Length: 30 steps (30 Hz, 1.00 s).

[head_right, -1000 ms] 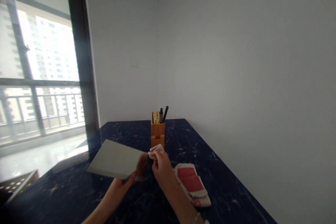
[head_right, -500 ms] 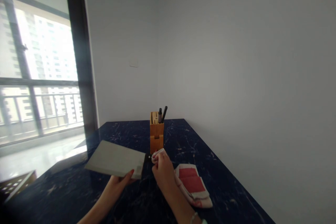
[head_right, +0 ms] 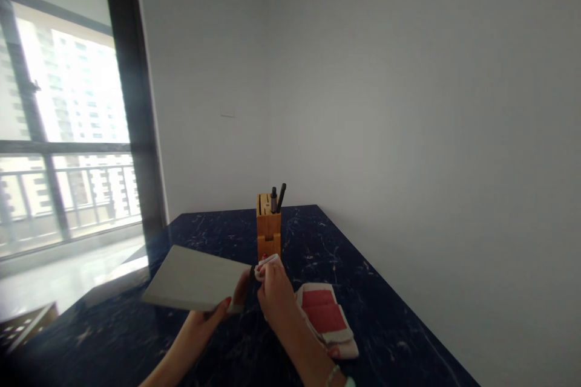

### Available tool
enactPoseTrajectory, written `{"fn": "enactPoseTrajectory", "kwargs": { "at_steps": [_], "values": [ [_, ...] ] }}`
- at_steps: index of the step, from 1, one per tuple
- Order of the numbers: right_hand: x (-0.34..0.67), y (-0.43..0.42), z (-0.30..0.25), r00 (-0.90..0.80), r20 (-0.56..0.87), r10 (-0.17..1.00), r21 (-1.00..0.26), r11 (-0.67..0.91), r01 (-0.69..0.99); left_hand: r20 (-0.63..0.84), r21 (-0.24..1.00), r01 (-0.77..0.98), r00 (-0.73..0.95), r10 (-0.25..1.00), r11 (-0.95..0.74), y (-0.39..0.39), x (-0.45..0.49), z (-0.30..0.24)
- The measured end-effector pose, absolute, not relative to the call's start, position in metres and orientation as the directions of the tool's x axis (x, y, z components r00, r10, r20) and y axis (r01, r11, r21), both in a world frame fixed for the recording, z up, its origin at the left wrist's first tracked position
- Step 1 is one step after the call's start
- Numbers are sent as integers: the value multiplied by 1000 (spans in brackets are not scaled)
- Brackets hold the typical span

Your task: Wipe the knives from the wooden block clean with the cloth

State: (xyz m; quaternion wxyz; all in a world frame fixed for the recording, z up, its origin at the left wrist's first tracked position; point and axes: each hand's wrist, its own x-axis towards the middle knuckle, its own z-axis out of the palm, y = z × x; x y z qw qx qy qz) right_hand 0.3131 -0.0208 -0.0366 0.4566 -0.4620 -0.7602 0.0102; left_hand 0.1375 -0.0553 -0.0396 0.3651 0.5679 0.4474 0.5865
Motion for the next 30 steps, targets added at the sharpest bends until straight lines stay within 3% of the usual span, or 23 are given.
{"fn": "enactPoseTrajectory", "kwargs": {
  "at_steps": [7, 11, 14, 20, 30],
  "values": [
    [338, -18, -45, -31, 580, 814, -278, 233, 932, 196, 966, -149, -106, 975, -210, -47, 138, -49],
    [338, -17, -43, -96, 614, 783, -312, 352, 882, 180, 967, -161, -114, 977, -197, -49, 140, -45],
    [332, -19, -37, -177, 634, 753, -260, 423, 868, 190, 962, -180, -95, 977, -205, -50, 139, -44],
    [341, -21, -35, -193, 598, 778, -121, 325, 938, 110, 943, -305, -85, 990, -131, -43, 131, -50],
    [358, -8, -59, -153, 585, 797, -107, 263, 959, 79, 928, -362, -46, 996, -90, -42, 128, -51]
  ]
}}
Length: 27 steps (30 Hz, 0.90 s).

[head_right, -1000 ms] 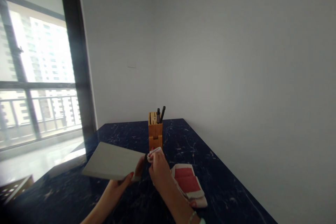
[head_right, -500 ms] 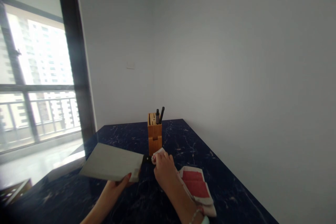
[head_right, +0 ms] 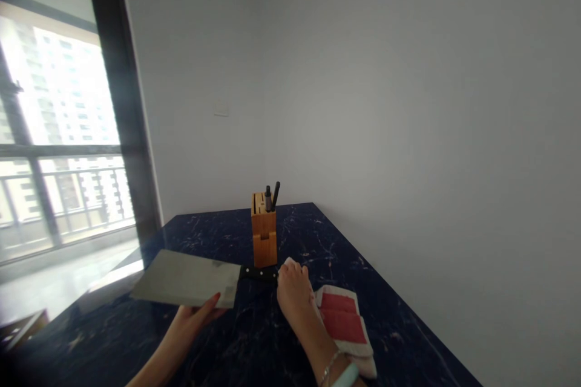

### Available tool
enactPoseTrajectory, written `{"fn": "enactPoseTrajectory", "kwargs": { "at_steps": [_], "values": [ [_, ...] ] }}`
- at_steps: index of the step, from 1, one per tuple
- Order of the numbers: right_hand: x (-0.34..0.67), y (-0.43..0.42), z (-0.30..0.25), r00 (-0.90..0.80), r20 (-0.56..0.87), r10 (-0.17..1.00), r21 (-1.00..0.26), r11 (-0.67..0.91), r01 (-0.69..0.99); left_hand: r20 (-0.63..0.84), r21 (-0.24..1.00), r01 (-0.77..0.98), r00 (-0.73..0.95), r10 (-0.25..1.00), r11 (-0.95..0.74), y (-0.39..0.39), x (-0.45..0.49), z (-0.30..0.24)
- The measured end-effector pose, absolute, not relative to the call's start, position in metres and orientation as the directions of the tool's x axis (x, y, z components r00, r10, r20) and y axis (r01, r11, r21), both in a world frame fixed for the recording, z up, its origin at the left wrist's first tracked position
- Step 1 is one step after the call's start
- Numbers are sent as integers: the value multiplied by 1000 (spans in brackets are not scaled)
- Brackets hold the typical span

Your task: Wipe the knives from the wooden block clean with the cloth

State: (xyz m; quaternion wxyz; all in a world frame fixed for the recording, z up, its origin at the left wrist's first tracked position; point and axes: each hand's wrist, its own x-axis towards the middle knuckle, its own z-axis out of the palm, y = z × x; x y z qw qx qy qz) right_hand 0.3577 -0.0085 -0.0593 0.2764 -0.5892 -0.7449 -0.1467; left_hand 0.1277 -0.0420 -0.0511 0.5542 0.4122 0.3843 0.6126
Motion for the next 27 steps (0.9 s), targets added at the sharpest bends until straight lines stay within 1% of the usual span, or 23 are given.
{"fn": "enactPoseTrajectory", "kwargs": {
  "at_steps": [3, 8, 11, 15, 18, 20, 23, 27],
  "values": [
    [352, -14, -53, -130, 590, 797, -185, 290, 939, 73, 920, -383, -50, 996, -86, -41, 129, -52],
    [339, -17, -43, -13, 588, 809, -368, 282, 886, 50, 920, -385, -76, 996, -75, -42, 130, -50],
    [331, -18, -40, -10, 633, 774, -422, 356, 834, 37, 923, -381, -60, 997, -58, -43, 133, -48],
    [318, -28, -31, -84, 687, 722, -422, 490, 763, 31, 934, -356, -34, 999, -42, -46, 136, -48],
    [310, -39, -22, -163, 706, 689, -403, 580, 708, 65, 944, -326, 12, 998, -58, -48, 139, -49],
    [308, -44, -17, -197, 713, 673, -388, 612, 689, 100, 946, -315, 51, 994, -79, -49, 141, -49],
    [307, -45, -14, -218, 713, 666, -362, 617, 699, 151, 945, -307, 102, 983, -114, -51, 143, -47],
    [308, -41, -15, -190, 693, 695, -341, 549, 763, 167, 954, -270, 121, 978, -130, -52, 142, -46]
  ]
}}
